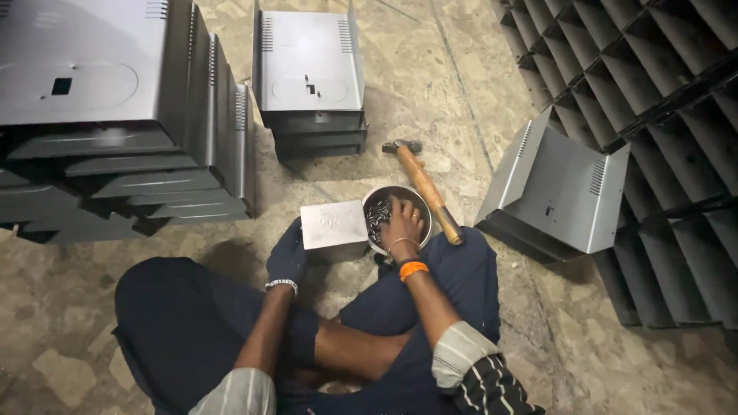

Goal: Using a hammer to fit metal components of a housing together on a production floor.

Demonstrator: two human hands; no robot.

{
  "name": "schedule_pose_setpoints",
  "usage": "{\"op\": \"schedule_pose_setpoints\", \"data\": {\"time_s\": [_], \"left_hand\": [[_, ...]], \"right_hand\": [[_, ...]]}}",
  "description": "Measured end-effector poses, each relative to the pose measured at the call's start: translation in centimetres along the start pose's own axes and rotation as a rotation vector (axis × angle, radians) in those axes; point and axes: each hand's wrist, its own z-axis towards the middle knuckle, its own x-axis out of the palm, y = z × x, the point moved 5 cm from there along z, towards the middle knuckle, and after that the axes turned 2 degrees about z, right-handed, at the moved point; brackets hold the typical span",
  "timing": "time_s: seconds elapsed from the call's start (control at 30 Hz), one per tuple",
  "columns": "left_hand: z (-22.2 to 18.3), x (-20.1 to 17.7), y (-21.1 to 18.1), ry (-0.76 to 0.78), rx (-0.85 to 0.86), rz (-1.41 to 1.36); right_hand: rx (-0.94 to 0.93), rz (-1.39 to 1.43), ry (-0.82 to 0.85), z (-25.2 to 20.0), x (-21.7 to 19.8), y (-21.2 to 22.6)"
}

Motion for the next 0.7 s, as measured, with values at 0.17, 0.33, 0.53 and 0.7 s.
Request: {"op": "schedule_pose_setpoints", "data": {"time_s": [0.17, 0.33, 0.53, 0.7], "left_hand": [[0.1, 0.3, 0.9, 0.033, -0.069, 0.118], [0.8, 0.8, 2.1, 0.025, -0.056, 0.08], [0.3, 0.5, 1.4, -0.018, 0.064, 0.079], [0.1, -0.5, 0.2, -0.023, 0.044, 0.125]], "right_hand": [[-0.032, -0.07, 0.205, 0.0, -1.3, 0.8], [-0.059, -0.168, 0.166, 0.0, 0.7, -2.4], [-0.072, -0.071, 0.216, -1.9, -1.4, -0.3], [-0.139, 0.087, 0.06, -1.2, 0.5, -0.7]]}}
